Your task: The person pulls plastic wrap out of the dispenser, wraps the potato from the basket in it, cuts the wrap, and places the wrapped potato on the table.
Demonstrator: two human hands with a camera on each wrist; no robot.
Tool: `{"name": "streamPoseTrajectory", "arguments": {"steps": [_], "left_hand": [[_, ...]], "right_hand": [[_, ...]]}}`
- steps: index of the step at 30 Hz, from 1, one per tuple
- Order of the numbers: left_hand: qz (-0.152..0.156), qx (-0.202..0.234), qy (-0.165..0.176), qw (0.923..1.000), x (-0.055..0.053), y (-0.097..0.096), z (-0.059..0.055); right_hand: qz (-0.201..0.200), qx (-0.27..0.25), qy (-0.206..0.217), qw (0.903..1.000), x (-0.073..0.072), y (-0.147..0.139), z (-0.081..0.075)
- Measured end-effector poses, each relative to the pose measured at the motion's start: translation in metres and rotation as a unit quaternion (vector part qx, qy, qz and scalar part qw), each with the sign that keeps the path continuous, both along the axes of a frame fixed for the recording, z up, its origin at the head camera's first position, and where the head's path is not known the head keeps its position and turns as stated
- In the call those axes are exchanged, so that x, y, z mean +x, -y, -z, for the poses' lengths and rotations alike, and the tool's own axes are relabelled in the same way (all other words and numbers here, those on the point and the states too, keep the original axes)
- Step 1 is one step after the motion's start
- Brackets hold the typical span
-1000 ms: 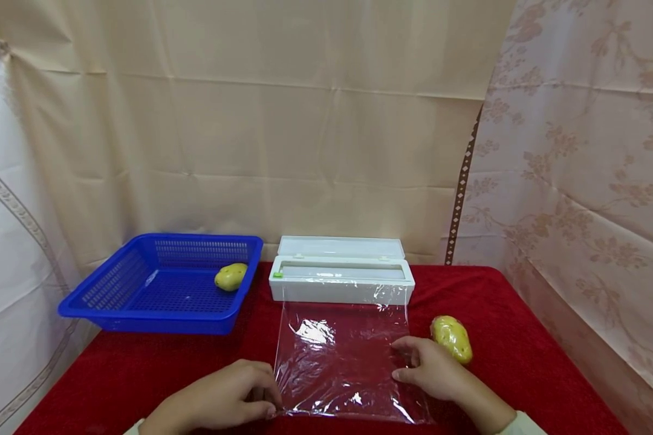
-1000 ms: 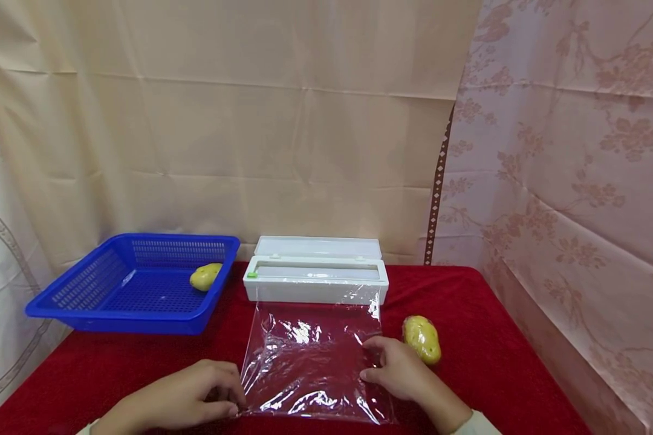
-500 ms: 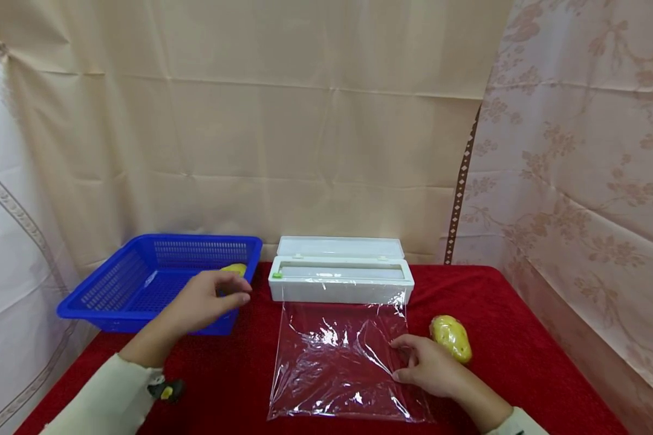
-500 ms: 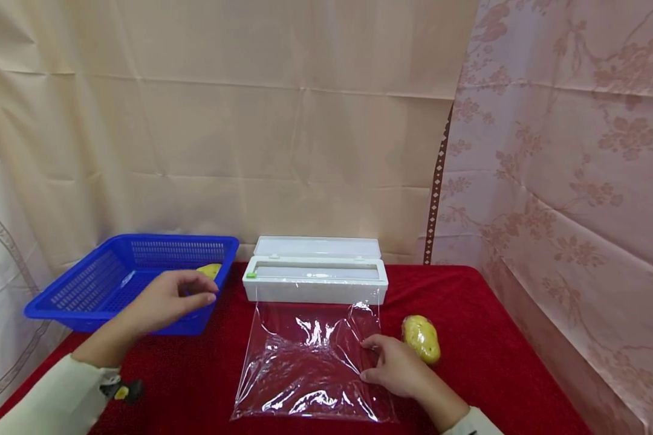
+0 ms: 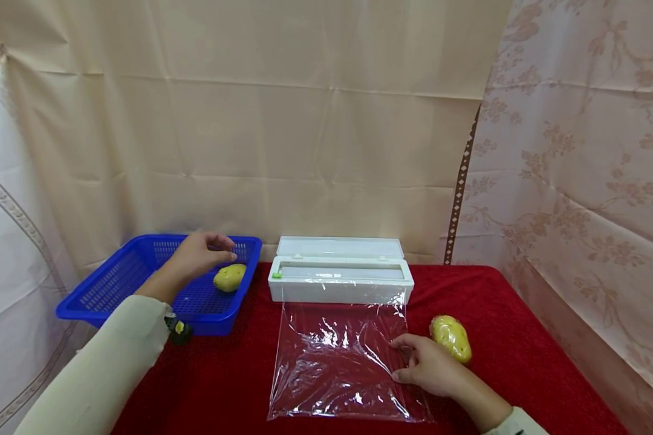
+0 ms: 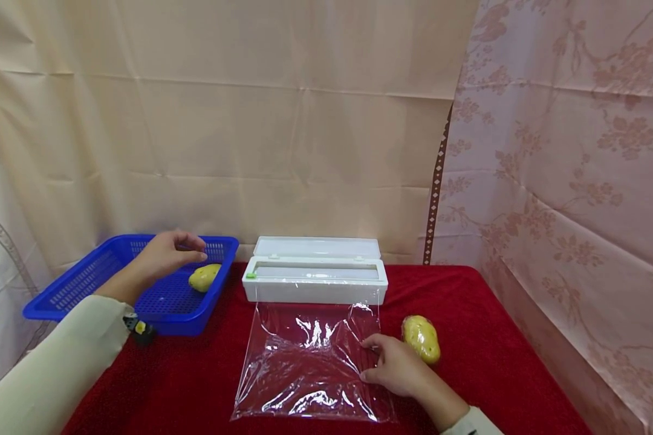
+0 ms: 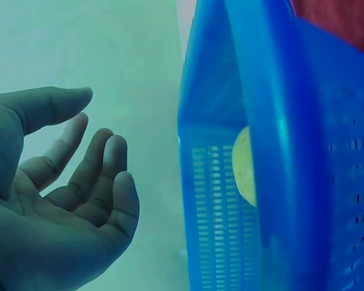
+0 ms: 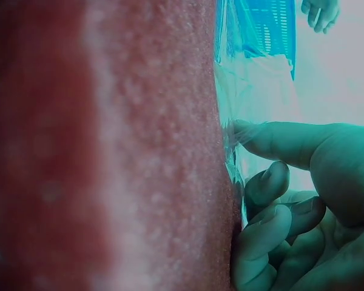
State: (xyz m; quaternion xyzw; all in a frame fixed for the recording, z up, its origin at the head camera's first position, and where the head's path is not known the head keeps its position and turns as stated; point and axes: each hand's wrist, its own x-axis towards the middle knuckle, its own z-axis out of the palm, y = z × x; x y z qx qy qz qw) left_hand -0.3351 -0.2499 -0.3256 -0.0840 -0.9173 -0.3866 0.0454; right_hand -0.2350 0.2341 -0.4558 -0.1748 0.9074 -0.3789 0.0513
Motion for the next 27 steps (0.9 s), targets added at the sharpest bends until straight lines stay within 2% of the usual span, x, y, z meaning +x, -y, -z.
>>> {"name": "streamPoseTrajectory", "arguments": {"steps": [6,9,13,19,23,27], "left_hand": [[-0.012,0.027,0.018,0.9994,-0.022,0.007,-0.001],[-0.021,0.044,0.039,0.998,-0.03,0.011,0.0],[-0.023,0.063,0.104,0.9923,-0.039,0.014,0.004],[-0.019,0.069,0.212,0.9747,-0.051,0.022,0.012],[-0.035,0.065,0.247,0.9664,-0.052,0.025,0.017],[-0.024,0.046,0.26,0.9643,-0.054,0.027,0.023]], "right_hand": [[0.001,-0.002,0.0,1.0,0.001,-0.001,-0.001],[-0.001,-0.001,-0.004,1.0,0.001,-0.002,-0.001],[-0.002,0.001,-0.01,0.9999,0.0,-0.002,-0.001],[-0.006,0.0,-0.015,0.9999,-0.001,-0.002,0.001],[-0.011,-0.006,-0.01,0.9999,-0.002,-0.002,0.003],[-0.01,-0.013,-0.004,0.9999,-0.001,-0.003,0.004]]}}
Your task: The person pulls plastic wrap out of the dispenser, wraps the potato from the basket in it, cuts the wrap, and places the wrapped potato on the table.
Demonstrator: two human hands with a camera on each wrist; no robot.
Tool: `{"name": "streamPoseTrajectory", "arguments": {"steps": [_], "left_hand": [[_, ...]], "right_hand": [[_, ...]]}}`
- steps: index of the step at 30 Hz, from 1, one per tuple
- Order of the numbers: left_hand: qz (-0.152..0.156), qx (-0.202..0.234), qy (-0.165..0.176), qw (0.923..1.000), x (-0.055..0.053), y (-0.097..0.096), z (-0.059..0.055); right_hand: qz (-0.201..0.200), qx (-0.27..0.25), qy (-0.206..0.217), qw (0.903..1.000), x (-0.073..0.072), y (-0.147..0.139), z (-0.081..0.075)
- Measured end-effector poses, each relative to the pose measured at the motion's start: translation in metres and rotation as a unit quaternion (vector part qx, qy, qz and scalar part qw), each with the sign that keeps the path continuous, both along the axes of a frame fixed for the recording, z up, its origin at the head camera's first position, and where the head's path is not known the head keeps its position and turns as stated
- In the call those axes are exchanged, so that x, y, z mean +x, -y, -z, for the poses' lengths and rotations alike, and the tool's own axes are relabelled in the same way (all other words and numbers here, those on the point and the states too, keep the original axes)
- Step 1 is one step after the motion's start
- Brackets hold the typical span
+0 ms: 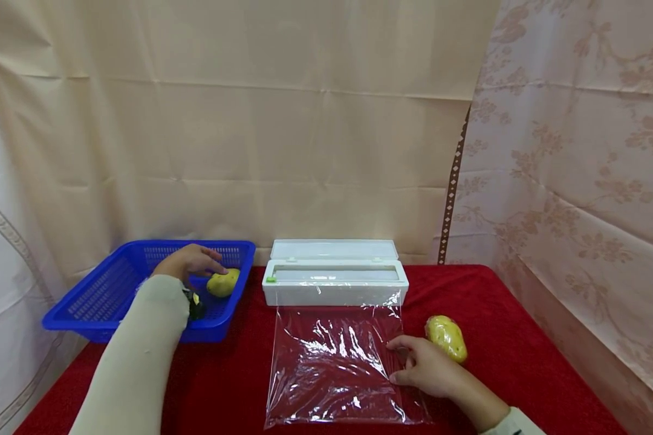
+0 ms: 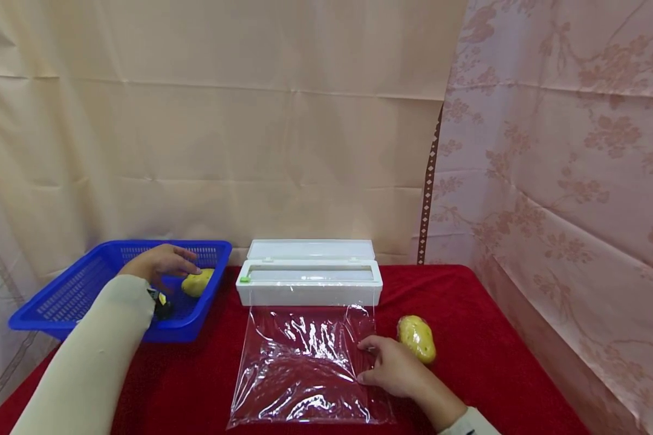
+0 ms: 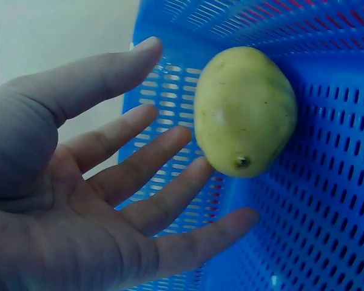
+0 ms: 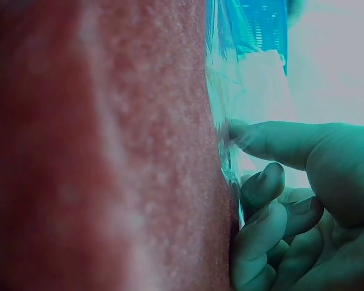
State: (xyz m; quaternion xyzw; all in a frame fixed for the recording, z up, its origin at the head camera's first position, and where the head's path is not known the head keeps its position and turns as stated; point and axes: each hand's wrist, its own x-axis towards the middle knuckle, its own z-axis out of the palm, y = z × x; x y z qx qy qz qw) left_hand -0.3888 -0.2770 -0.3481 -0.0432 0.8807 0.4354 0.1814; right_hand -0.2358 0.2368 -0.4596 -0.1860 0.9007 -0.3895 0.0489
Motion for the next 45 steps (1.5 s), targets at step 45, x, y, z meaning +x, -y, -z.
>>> {"name": "streamPoseTrajectory", "arguments": {"steps": [45], "left_hand": [[-0.037,0.306,-0.087,0.9474,0.022,0.008,-0.038]], "right_hand": [[0.005,0.004,0.011,0.9999,0.001,0.002,-0.003]]}}
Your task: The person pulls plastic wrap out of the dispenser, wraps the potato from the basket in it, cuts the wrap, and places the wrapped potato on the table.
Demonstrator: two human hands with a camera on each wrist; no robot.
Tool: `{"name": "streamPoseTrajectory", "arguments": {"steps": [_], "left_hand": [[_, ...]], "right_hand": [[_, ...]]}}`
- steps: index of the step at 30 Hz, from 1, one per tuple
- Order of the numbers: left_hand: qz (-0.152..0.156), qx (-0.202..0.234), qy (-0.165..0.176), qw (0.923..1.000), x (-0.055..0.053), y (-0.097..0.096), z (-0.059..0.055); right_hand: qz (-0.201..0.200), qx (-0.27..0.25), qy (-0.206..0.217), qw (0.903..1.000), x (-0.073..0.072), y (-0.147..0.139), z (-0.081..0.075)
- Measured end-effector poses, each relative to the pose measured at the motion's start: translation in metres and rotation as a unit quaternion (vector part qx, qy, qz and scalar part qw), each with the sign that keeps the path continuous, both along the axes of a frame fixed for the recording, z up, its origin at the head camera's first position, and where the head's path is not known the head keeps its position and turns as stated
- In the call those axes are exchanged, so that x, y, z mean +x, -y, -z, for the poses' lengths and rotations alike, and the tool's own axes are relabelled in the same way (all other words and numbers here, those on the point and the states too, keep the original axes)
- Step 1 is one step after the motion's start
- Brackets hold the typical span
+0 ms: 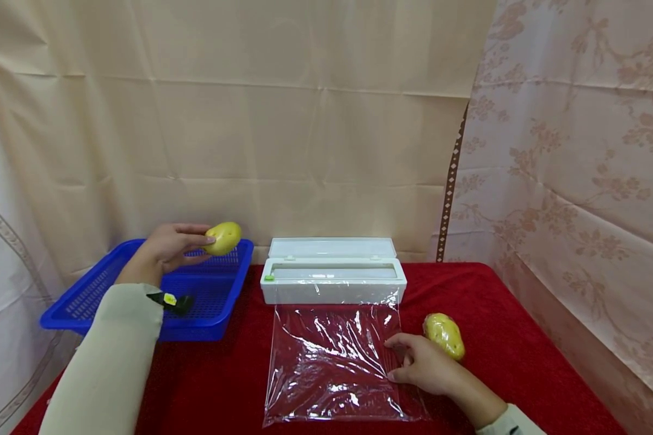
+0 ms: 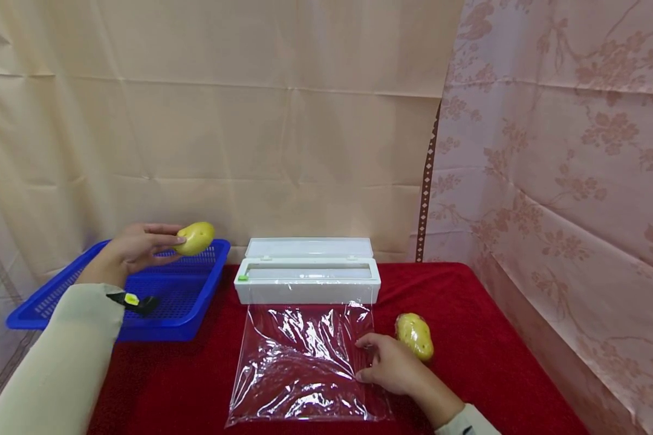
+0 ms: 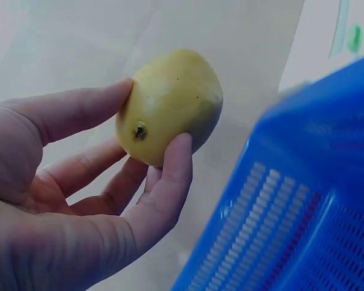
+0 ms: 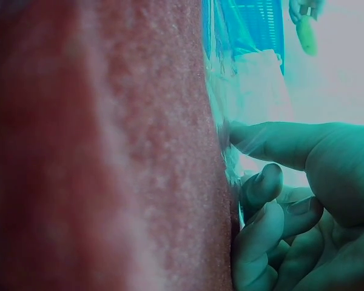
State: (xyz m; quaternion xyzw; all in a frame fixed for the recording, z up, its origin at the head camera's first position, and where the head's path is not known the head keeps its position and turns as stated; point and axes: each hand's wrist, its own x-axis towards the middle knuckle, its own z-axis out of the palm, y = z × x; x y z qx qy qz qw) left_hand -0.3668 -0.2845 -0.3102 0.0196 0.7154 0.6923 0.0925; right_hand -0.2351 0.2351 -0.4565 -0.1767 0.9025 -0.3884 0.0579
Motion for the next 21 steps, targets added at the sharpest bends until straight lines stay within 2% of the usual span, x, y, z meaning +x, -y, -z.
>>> {"name": "streamPoseTrajectory", "arguments": {"steps": [4,11,15,21], "left_hand": [[0.007,0.01,-0.039,0.9992,0.014,-0.01,0.002],[0.027,-0.023,-0.085,0.9958,0.041,-0.042,0.007],[0.058,-0.018,-0.1,0.9932,0.057,-0.064,0.015],[0.094,-0.013,-0.096,0.9908,0.078,-0.095,0.034]], "right_hand": [[-0.002,-0.002,0.001,1.0,-0.001,0.001,0.001],[-0.013,-0.004,-0.007,0.9999,-0.003,0.0,0.003],[-0.009,-0.001,-0.008,0.9999,-0.002,-0.001,0.002],[-0.007,0.0,-0.001,1.0,-0.003,0.0,0.001]]}}
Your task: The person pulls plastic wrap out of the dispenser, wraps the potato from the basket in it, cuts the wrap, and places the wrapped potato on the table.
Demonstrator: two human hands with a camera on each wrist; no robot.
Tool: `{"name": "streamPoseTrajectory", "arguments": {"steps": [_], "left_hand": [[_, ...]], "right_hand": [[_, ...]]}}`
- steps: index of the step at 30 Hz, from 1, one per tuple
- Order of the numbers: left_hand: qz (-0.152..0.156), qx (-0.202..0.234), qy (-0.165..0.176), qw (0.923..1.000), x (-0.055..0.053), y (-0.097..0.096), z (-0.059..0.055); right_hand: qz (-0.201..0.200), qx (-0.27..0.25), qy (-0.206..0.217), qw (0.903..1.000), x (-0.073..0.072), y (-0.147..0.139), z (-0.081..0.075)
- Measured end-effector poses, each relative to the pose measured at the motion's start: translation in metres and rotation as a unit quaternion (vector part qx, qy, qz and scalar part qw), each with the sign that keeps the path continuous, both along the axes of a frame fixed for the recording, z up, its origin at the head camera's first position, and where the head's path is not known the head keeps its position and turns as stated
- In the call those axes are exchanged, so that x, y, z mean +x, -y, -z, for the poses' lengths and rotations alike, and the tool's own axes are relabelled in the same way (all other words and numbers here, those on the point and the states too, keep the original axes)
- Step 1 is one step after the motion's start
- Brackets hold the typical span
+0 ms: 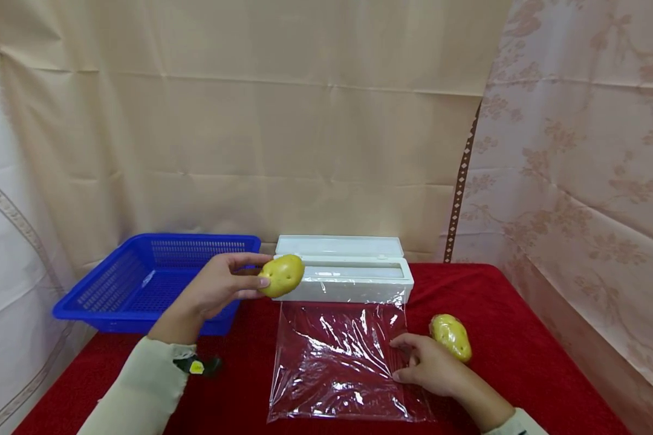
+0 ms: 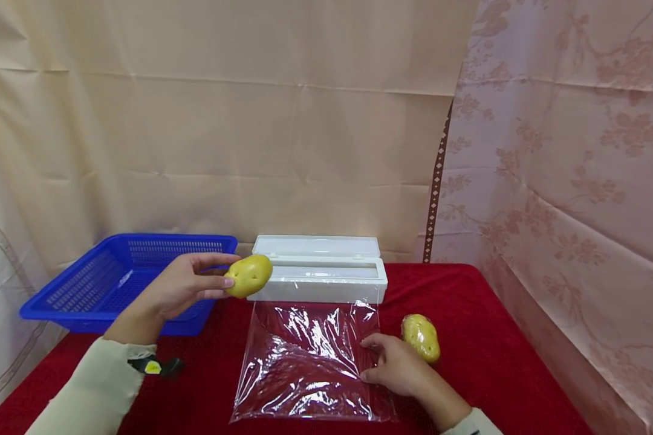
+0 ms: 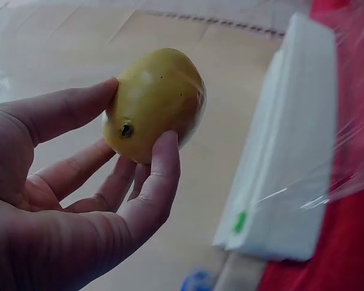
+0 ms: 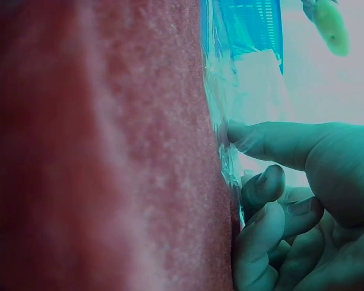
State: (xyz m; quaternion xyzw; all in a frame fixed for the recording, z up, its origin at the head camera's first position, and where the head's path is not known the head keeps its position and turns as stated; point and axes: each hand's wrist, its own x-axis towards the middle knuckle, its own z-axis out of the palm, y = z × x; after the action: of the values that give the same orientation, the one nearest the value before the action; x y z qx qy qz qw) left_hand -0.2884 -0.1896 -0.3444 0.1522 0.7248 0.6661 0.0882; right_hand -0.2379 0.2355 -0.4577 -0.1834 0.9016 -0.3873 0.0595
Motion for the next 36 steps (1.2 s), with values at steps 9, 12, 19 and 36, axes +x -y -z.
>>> {"name": "streamPoseTrajectory", "arguments": {"steps": [9,12,19,36], "left_hand": [[0.048,-0.026,0.023,0.9983,0.014,-0.037,0.039],[0.065,-0.028,0.035,0.9969,0.018,-0.047,0.05],[0.11,-0.035,0.057,0.9917,0.024,-0.072,0.067],[0.163,-0.056,0.097,0.9803,0.032,-0.108,0.09]], "right_hand": [[-0.006,-0.004,-0.002,1.0,0.0,-0.001,0.0],[-0.008,-0.006,-0.003,0.9999,0.0,-0.001,0.0],[-0.01,-0.007,-0.002,0.9999,0.0,-0.001,0.0],[0.0,0.0,0.005,1.0,0.0,0.0,-0.001]]}}
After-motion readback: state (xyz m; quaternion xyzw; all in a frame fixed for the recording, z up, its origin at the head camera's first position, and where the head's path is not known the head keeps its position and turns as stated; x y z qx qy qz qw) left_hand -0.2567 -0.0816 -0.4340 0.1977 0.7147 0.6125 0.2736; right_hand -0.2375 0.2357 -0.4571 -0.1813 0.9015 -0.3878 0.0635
